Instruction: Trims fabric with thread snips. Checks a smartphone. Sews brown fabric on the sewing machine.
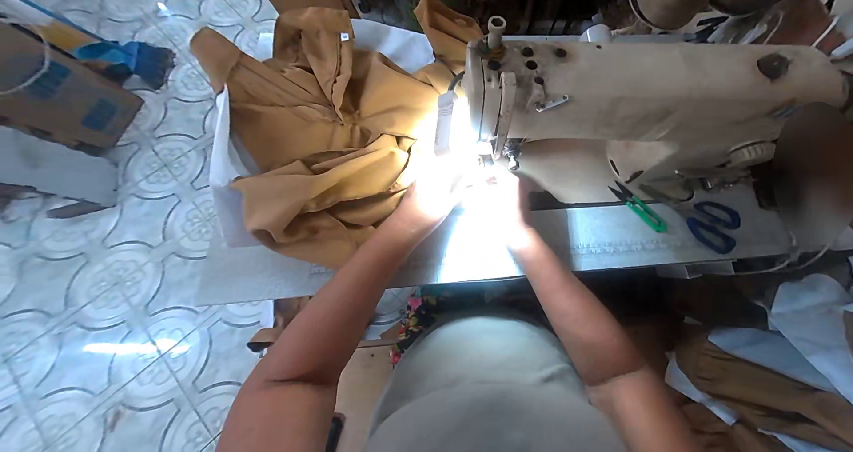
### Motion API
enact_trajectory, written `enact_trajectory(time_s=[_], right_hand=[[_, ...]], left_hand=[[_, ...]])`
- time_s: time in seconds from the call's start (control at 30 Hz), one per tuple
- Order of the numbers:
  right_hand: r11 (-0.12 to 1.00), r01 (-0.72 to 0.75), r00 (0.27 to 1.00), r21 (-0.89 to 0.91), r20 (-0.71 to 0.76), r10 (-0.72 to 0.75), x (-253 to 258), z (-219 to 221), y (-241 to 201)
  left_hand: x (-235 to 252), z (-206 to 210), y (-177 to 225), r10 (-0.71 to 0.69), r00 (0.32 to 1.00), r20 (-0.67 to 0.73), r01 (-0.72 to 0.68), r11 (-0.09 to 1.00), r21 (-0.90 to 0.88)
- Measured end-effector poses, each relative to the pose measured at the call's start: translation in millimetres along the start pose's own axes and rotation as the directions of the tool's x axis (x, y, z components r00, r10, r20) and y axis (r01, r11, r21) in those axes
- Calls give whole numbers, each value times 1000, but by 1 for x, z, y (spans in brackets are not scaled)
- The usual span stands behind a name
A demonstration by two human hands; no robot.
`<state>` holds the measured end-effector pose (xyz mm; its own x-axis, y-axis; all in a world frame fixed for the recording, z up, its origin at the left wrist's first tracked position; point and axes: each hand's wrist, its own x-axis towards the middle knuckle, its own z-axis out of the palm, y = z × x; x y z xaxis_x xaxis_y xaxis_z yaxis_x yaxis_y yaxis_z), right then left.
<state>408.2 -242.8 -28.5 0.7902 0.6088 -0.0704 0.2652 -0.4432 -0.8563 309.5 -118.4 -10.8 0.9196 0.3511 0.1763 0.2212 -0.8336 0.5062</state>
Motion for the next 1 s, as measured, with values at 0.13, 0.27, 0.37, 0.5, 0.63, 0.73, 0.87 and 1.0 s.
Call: enact_trajectory(time_s=[0.13, 0.27, 0.37, 0.5, 0.63, 0.73, 0.87, 1.0], right_hand=[[840, -339, 937, 425, 232, 261, -37, -19, -12], [986, 164, 982, 30, 90, -166, -56, -18, 12], [821, 423, 890, -383, 7, -455, -49, -10, 25], [664, 570, 762, -485, 7, -648, -45, -8, 46], [650, 582, 756, -488, 31, -654, -49, -11, 48], [639, 583, 748, -501, 26, -663, -48, -11, 47], [633, 579, 753, -514, 38, -657, -49, -11, 47], [639, 585, 750, -499, 33, -661, -48, -12, 46]], left_hand=[[-18, -2, -10, 283, 956, -78, -264, 945, 193], [-25, -1, -10, 329, 944, -30, -308, 908, 283], [-24, 0, -13, 345, 938, 48, -343, 891, 299], [-20, -1, -18, 413, 911, -13, -389, 868, 309], [-15, 5, -20, 334, 943, -1, -310, 879, 363], [-15, 9, -20, 325, 946, -12, -299, 882, 363], [-14, 9, -19, 321, 947, -2, -298, 882, 366], [-14, 9, -22, 319, 948, 8, -300, 881, 367]])
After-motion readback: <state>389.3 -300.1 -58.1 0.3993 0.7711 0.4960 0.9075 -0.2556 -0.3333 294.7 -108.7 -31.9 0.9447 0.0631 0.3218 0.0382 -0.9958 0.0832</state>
